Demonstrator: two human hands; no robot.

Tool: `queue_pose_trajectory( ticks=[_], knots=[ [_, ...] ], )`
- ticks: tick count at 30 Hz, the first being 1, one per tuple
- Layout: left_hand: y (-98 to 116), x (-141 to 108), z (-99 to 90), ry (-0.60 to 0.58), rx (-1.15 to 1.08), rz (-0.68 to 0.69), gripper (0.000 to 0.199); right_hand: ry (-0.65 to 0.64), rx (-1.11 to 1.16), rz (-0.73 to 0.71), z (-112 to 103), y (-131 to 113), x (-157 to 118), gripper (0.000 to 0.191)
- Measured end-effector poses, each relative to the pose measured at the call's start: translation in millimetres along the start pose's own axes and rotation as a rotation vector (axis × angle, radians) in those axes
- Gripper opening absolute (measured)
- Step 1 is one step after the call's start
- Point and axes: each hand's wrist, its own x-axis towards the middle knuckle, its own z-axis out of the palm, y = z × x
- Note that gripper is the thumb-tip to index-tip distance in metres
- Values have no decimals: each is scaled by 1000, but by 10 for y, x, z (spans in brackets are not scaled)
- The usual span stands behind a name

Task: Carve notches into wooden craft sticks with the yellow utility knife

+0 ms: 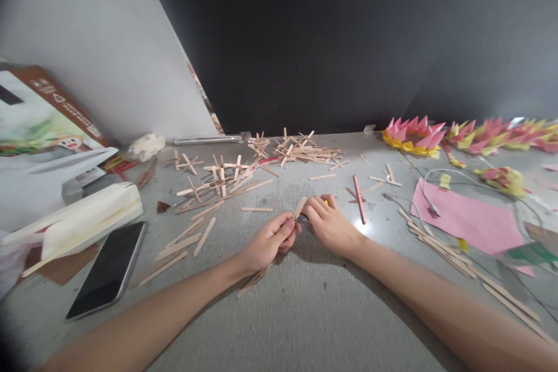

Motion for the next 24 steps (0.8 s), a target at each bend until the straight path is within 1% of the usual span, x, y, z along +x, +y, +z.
queue_pose_trajectory(
  ticks=[4,10,14,17,24],
  knots=[
    [-8,-1,-7,-12,15,-1,46,-6,21,6,-3,3,-10,27],
    [-22,-20,3,0,79,13,46,18,70,34,25,3,-28,21],
    [-10,-31,31,4,100,31,45,46,97,41,16,-15,-22,24],
    [-3,-33,44,3,108,48,44,64,106,30,-7,-35,-11,23],
    [-9,-14,128,20,46,52,46,76,144,54,25,-20,-30,26]
  ],
)
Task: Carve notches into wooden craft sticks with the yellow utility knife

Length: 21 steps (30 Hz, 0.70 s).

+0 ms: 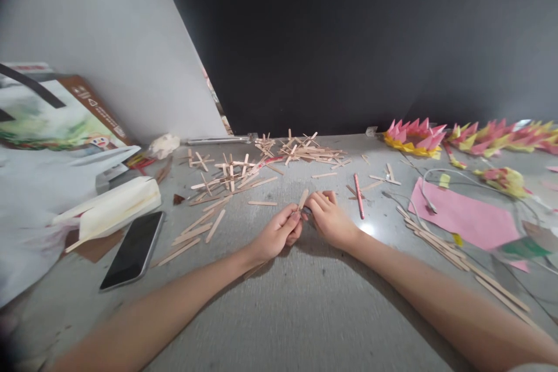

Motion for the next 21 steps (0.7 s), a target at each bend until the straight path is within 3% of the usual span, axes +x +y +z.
queue_pose_trajectory(
  ticks=[12,21],
  knots=[
    [-35,25,41,64,-31,12,45,15,4,-27,-8,12,11,24],
    [-13,11,37,36,-33,-2,47,16,11,-23,0,20,8,27]
  ],
)
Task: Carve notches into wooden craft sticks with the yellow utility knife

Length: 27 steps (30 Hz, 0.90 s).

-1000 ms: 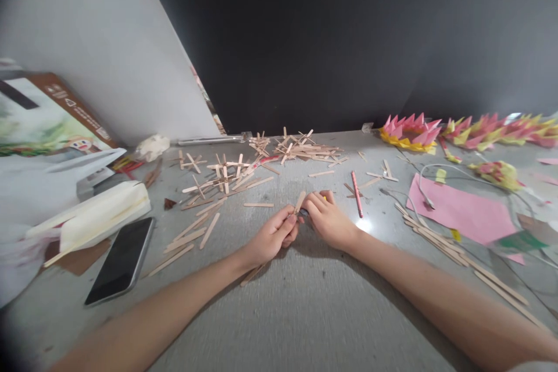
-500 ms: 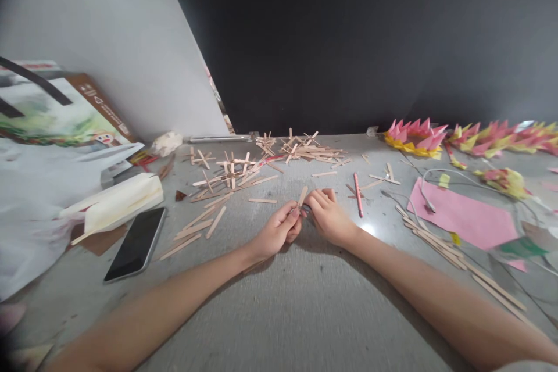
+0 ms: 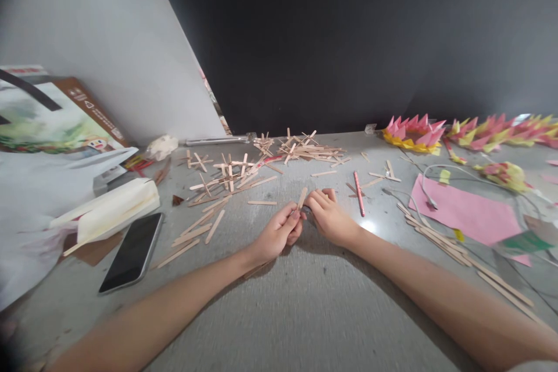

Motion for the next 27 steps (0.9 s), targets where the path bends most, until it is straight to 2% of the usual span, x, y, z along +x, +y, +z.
queue_pose_trajectory(
  ticks=[13,27],
  knots=[
    [-28,10,-32,3,6,-10,46,-23,-49,-25,-36,-26,11,37],
    [-37,23,-24,0,-28,-5,47,-30,-65,4,-28,-10,-9,36]
  ],
)
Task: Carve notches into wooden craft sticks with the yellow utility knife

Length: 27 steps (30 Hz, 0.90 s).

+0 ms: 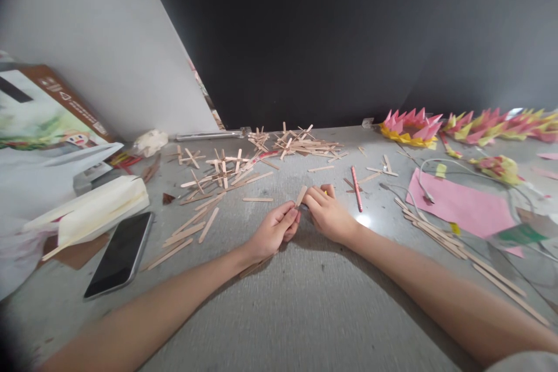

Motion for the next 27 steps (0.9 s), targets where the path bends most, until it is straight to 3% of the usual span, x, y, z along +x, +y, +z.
queue_pose_trajectory(
  ticks=[27],
  knots=[
    [-21,-8,18,18,-26,35,48,-5,15,28,-30,-33,-1,43]
  ],
)
